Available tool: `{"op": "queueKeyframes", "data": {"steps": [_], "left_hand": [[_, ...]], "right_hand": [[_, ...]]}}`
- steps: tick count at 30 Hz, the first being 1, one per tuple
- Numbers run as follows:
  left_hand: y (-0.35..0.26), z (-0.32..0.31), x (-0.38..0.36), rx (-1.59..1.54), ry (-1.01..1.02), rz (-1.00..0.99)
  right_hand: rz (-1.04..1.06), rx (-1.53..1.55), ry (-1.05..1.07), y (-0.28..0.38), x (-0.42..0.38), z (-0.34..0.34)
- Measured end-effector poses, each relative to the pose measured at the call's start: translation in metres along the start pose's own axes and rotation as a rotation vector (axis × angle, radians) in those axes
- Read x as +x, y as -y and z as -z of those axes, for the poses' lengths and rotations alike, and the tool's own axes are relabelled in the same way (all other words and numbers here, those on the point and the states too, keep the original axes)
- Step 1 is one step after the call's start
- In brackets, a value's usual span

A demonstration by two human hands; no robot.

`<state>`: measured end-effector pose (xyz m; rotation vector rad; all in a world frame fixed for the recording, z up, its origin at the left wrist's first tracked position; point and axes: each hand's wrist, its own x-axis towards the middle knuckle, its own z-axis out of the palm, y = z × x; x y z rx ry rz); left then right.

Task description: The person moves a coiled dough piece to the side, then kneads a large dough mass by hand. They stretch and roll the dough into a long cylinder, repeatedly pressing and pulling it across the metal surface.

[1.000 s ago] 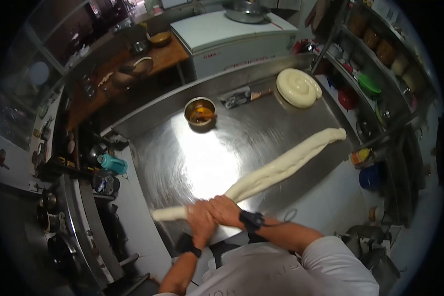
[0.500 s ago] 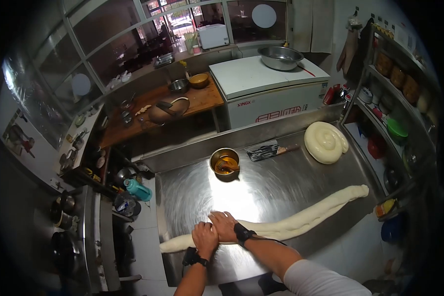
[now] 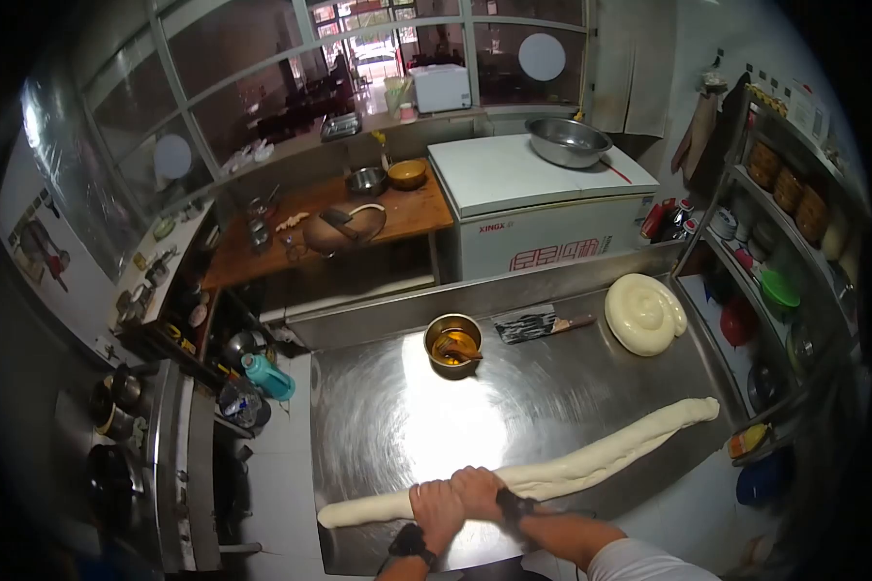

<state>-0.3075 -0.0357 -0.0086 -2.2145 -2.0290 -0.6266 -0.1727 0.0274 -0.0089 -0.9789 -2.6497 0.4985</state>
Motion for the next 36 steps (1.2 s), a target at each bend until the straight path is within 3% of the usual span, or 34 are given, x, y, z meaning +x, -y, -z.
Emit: {"op": "queueKeyframes", "data": {"steps": [1,2,5,7,9,10,11,12,13,14,15,17,18,22,26,29,31,33,34,35,36], "left_hand": [[0.004,0.004,0.019,0.049,0.043,0.012],[0.008,0.001,0.035,0.041,0.013,0.038],[0.014,-0.015,0.059,0.034,0.028,0.134],[0.012,-0.012,0.063,0.004,0.072,0.169],[0.017,-0.011,0.048,-0.045,0.21,0.075],[0.013,-0.008,0.033,-0.048,0.205,0.07],[0.007,-0.003,0.016,-0.147,0.045,-0.014],[0.005,0.008,0.004,-0.242,-0.109,-0.102],[-0.01,0.04,-0.004,-0.259,0.029,-0.101],[-0.014,0.023,-0.022,-0.328,-0.01,-0.192],[-0.035,0.029,-0.028,-0.423,0.088,-0.099],[-0.053,0.006,-0.034,-0.243,-0.214,-0.143],[-0.05,0.0,-0.021,-0.248,-0.22,-0.146],[-0.032,-0.023,0.018,-0.095,-0.037,-0.021],[-0.027,-0.029,0.068,-0.066,0.098,0.078],[-0.026,-0.038,0.084,-0.097,0.042,0.164],[-0.026,-0.035,0.069,-0.035,0.051,0.134],[-0.031,-0.026,0.047,-0.092,0.142,0.015],[-0.044,-0.011,0.034,-0.177,-0.023,0.006],[-0.062,0.007,0.024,-0.17,-0.039,0.02],[-0.079,0.018,0.011,-0.26,-0.022,0.019]], "right_hand": [[-0.024,0.047,0.03,-0.012,0.015,-0.001],[-0.026,0.012,0.237,-0.017,0.035,0.017],[-0.134,-0.018,0.299,-0.035,0.063,0.029],[-0.066,0.038,-0.16,-0.043,0.052,0.005],[-0.127,-0.381,-0.228,-0.029,0.034,-0.009],[-0.181,-0.258,0.066,-0.013,0.022,0.014],[-0.235,-0.129,0.363,0.014,0.005,0.05],[-0.206,-0.14,0.322,0.037,-0.015,0.07],[-0.179,-0.147,0.28,0.051,-0.032,0.077],[-0.205,-0.079,0.169,0.052,-0.054,0.062],[-0.224,-0.021,0.055,0.049,-0.072,0.049],[-0.173,-0.017,0.013,0.042,-0.079,0.043],[-0.123,-0.002,-0.016,0.035,-0.077,0.043],[-0.143,0.016,0.215,-0.018,-0.015,0.046],[-0.14,0.037,0.243,-0.058,0.025,0.045],[-0.211,0.077,-0.013,-0.06,0.027,0.047],[-0.125,-0.392,-0.338,-0.068,0.011,-0.004],[-0.223,-0.336,0.169,-0.029,-0.019,0.045],[-0.229,-0.163,0.402,0.004,-0.026,0.106],[-0.144,-0.176,0.342,-0.002,-0.048,0.089],[-0.107,-0.104,0.128,-0.001,-0.075,0.078]]}}
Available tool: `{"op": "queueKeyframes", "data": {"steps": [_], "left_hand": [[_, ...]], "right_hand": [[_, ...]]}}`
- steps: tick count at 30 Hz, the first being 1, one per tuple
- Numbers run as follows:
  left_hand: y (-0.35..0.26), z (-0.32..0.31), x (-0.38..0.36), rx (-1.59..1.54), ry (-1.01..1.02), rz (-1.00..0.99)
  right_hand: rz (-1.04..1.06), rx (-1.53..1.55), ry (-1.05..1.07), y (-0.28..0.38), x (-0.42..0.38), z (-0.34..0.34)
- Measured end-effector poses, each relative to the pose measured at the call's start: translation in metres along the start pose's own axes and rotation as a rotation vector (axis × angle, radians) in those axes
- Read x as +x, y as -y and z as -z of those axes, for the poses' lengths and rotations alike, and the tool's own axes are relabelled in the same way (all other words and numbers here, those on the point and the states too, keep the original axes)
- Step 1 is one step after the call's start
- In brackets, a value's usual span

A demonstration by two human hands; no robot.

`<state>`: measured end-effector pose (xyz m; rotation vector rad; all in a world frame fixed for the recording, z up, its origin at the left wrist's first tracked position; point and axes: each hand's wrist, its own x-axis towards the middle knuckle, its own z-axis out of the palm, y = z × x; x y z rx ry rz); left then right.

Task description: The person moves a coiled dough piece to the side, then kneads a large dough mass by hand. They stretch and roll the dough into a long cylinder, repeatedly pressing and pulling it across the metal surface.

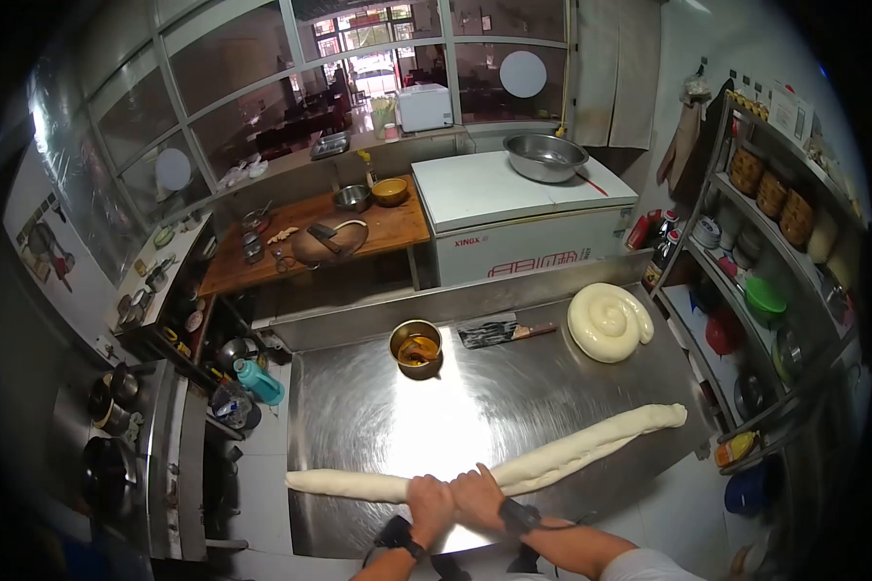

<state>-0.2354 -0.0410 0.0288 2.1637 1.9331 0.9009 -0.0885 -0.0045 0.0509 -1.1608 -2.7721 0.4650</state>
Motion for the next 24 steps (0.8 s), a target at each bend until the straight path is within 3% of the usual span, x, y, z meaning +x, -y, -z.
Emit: {"op": "queueKeyframes", "data": {"steps": [1,2,3,5,8,9,11,15,17,18,19,21,23,24], "left_hand": [[0.003,-0.035,-0.024,-0.027,0.004,0.012],[-0.028,-0.015,-0.02,-0.02,-0.152,-0.088],[-0.028,-0.018,-0.007,-0.02,-0.159,-0.089],[-0.02,-0.026,0.019,0.083,0.045,-0.001],[-0.005,-0.045,0.032,0.226,0.384,0.163],[0.008,-0.061,0.04,0.297,0.197,0.112],[0.023,-0.079,0.067,0.369,0.12,0.13],[0.03,-0.084,0.087,0.364,0.011,0.128],[0.025,-0.075,0.08,0.29,0.097,0.025],[0.025,-0.078,0.071,0.252,0.056,0.06],[0.016,-0.071,0.061,0.25,0.055,0.053],[-0.003,-0.049,0.037,0.143,0.099,0.018],[-0.033,-0.055,0.003,0.144,0.187,-0.005],[-0.047,-0.061,-0.014,0.115,0.157,-0.008]], "right_hand": [[-0.06,0.1,0.042,0.002,-0.017,0.001],[-0.044,0.235,-0.009,0.0,-0.027,0.01],[-0.028,0.3,-0.064,-0.006,-0.034,-0.007],[-0.002,0.164,-0.119,-0.017,-0.027,-0.028],[0.042,0.106,-0.037,-0.059,0.03,-0.041],[0.017,0.202,0.092,-0.069,0.05,-0.032],[-0.003,0.214,-0.021,-0.085,0.069,-0.024],[-0.053,0.208,-0.034,-0.085,0.084,0.004],[-0.029,-0.052,-0.492,-0.092,0.079,-0.046],[-0.134,-0.186,-0.405,-0.088,0.068,-0.067],[-0.145,-0.133,0.136,-0.06,0.045,0.007],[-0.075,0.086,0.315,-0.046,0.006,0.036],[-0.023,0.017,0.183,-0.041,-0.038,0.025],[-0.03,0.077,0.199,-0.007,-0.045,0.113]]}}
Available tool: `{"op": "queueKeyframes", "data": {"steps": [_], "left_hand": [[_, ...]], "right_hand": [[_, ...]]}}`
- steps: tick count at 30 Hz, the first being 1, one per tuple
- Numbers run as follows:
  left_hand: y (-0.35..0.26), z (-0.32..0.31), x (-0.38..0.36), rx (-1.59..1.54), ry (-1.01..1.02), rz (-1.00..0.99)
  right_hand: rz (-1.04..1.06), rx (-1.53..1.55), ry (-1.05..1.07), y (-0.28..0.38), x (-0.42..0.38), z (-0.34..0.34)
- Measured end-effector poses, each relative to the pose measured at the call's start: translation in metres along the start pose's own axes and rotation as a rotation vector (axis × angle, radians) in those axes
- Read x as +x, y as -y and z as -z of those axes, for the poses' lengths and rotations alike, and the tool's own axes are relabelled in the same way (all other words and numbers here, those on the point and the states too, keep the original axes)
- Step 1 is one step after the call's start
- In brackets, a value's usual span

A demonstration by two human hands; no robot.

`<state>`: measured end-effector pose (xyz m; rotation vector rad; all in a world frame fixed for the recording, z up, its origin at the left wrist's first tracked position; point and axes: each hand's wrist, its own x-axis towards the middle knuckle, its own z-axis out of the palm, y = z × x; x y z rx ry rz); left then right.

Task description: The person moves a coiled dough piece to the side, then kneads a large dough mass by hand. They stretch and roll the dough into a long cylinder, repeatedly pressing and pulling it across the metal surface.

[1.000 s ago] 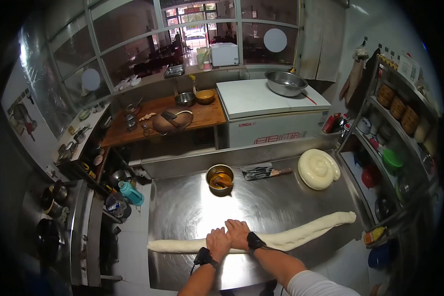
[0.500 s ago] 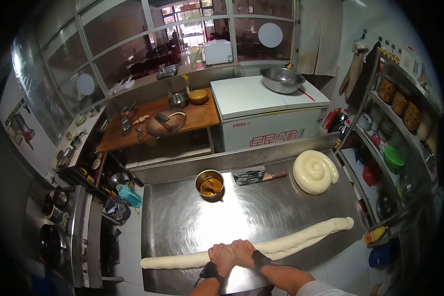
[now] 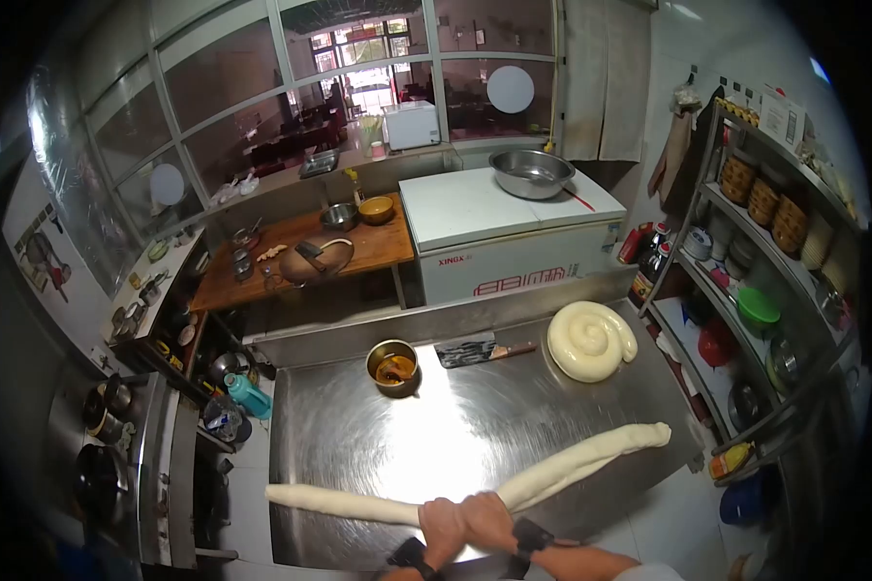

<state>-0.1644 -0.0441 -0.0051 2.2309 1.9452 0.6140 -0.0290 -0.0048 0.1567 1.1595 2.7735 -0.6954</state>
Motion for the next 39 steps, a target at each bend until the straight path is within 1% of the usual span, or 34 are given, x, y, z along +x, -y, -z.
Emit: {"op": "queueKeyframes", "data": {"steps": [1,2,4,5,6,7,9,11,13,15,16,18,19,20,21,22,23,24,25,27,29,31,34,36,37,38,39], "left_hand": [[-0.014,-0.006,-0.003,-0.017,-0.083,0.003],[-0.021,-0.014,-0.003,-0.014,-0.131,0.017],[-0.018,-0.025,0.015,0.015,-0.14,0.063],[-0.01,-0.027,0.028,0.029,-0.122,0.085],[-0.001,-0.029,0.043,0.051,-0.095,0.11],[0.007,-0.031,0.058,0.056,-0.091,0.138],[0.017,-0.029,0.084,0.058,-0.08,0.161],[0.027,-0.035,0.116,0.084,-0.002,0.2],[0.029,-0.034,0.137,0.092,-0.025,0.203],[0.03,-0.035,0.139,0.002,-0.074,0.203],[0.028,-0.037,0.131,-0.002,-0.076,0.207],[0.028,-0.038,0.114,-0.033,-0.099,0.099],[0.021,-0.029,0.1,-0.033,-0.089,0.097],[0.009,-0.011,0.087,-0.015,-0.014,0.059],[-0.001,0.004,0.074,0.004,0.064,0.019],[-0.015,0.004,0.056,-0.013,0.027,0.003],[-0.029,-0.002,0.034,-0.058,-0.006,-0.018],[-0.046,-0.008,0.017,-0.096,-0.055,-0.028],[-0.061,-0.015,0.012,-0.114,-0.116,-0.035],[-0.067,-0.03,0.011,-0.078,-0.162,-0.014],[-0.062,-0.036,0.031,-0.045,-0.16,0.003],[-0.048,-0.037,0.057,-0.01,-0.107,0.037],[-0.033,-0.044,0.088,0.011,-0.05,0.072],[-0.027,-0.054,0.113,0.048,-0.052,0.162],[-0.025,-0.055,0.124,0.047,-0.059,0.156],[-0.023,-0.055,0.131,0.055,-0.019,0.187],[-0.023,-0.053,0.135,0.063,0.029,0.219]], "right_hand": [[-0.003,0.06,0.016,0.041,-0.025,0.082],[-0.002,0.053,0.009,0.032,-0.017,0.078],[-0.002,0.037,-0.089,-0.002,0.007,0.028],[-0.001,0.033,-0.129,-0.026,0.023,-0.011],[-0.018,0.022,-0.107,-0.061,0.056,-0.055],[0.071,-0.006,-0.219,-0.1,0.072,-0.098],[0.039,0.008,-0.132,-0.121,0.103,-0.097],[0.017,0.034,-0.151,-0.129,0.12,-0.08],[0.005,0.045,-0.188,-0.137,0.131,-0.07],[-0.044,0.098,-0.358,-0.139,0.134,-0.08],[-0.042,0.094,-0.355,-0.141,0.131,-0.098],[-0.074,-0.449,-0.798,-0.145,0.13,-0.135],[-0.081,-0.443,-0.793,-0.132,0.11,-0.123],[-0.095,-0.244,-0.334,-0.106,0.079,-0.08],[-0.103,-0.036,0.121,-0.083,0.052,-0.054],[-0.012,-0.045,-0.08,-0.078,0.024,-0.055],[-0.022,-0.028,-0.073,-0.067,-0.001,-0.051],[-0.059,0.057,-0.045,-0.059,-0.02,-0.043],[-0.093,0.134,-0.027,-0.058,-0.024,-0.036],[-0.05,0.122,-0.135,-0.071,-0.024,-0.059],[0.003,0.057,-0.212,-0.094,-0.006,-0.082],[0.03,0.021,-0.193,-0.124,0.023,-0.092],[0.029,0.04,-0.144,-0.156,0.063,-0.08],[0.031,0.046,-0.148,-0.167,0.077,-0.068],[0.03,0.084,-0.175,-0.168,0.083,-0.062],[0.028,0.121,-0.202,-0.169,0.087,-0.054],[0.023,0.094,-0.177,-0.177,0.095,-0.057]]}}
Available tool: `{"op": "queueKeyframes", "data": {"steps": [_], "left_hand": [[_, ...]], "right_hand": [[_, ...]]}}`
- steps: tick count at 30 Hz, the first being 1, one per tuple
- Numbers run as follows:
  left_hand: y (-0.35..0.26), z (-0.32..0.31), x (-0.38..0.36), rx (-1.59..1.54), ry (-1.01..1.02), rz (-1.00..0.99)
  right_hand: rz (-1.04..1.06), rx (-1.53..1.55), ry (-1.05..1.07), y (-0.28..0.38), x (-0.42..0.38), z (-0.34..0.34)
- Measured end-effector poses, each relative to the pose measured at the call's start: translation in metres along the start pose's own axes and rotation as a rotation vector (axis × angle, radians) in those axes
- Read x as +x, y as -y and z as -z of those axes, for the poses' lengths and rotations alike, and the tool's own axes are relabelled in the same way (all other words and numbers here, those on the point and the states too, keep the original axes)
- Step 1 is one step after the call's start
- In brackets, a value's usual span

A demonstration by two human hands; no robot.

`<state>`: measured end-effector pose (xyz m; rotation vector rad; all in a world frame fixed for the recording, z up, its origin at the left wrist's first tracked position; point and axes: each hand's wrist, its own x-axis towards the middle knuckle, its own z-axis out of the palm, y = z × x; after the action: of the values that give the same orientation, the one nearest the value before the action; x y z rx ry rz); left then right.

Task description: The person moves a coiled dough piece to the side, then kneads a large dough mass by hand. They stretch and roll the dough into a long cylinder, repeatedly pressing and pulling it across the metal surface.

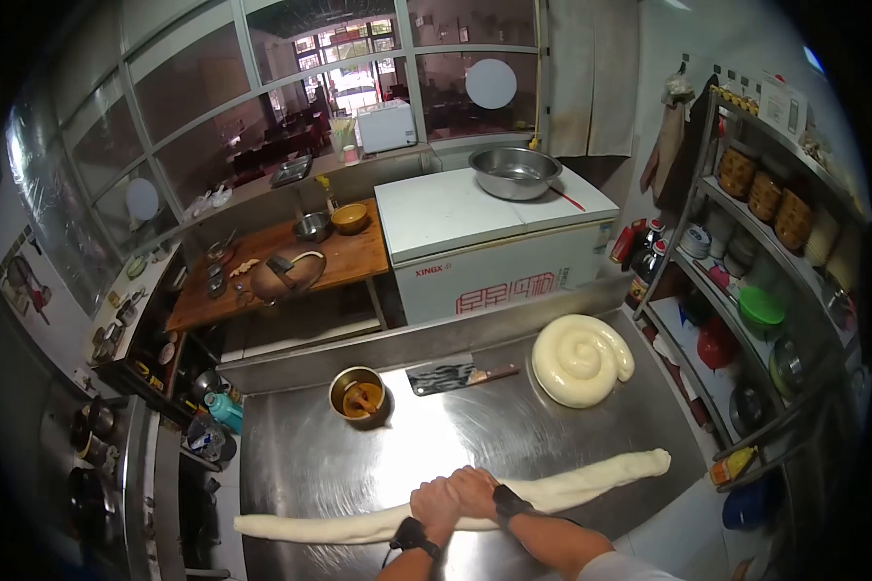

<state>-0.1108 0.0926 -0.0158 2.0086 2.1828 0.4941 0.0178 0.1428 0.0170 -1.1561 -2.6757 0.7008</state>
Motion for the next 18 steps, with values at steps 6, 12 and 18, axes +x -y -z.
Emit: {"op": "queueKeyframes", "data": {"steps": [6,12,18], "left_hand": [[0.007,0.002,-0.026,-0.124,-0.15,-0.145],[-0.059,0.01,-0.129,-0.345,-0.246,-0.131],[-0.052,-0.015,-0.061,-0.042,-0.156,-0.149]], "right_hand": [[-0.173,-0.281,-0.009,0.036,-0.037,0.003],[-0.048,-0.167,-0.22,0.057,-0.146,0.013],[0.011,-0.053,-0.198,-0.013,-0.088,-0.013]]}}
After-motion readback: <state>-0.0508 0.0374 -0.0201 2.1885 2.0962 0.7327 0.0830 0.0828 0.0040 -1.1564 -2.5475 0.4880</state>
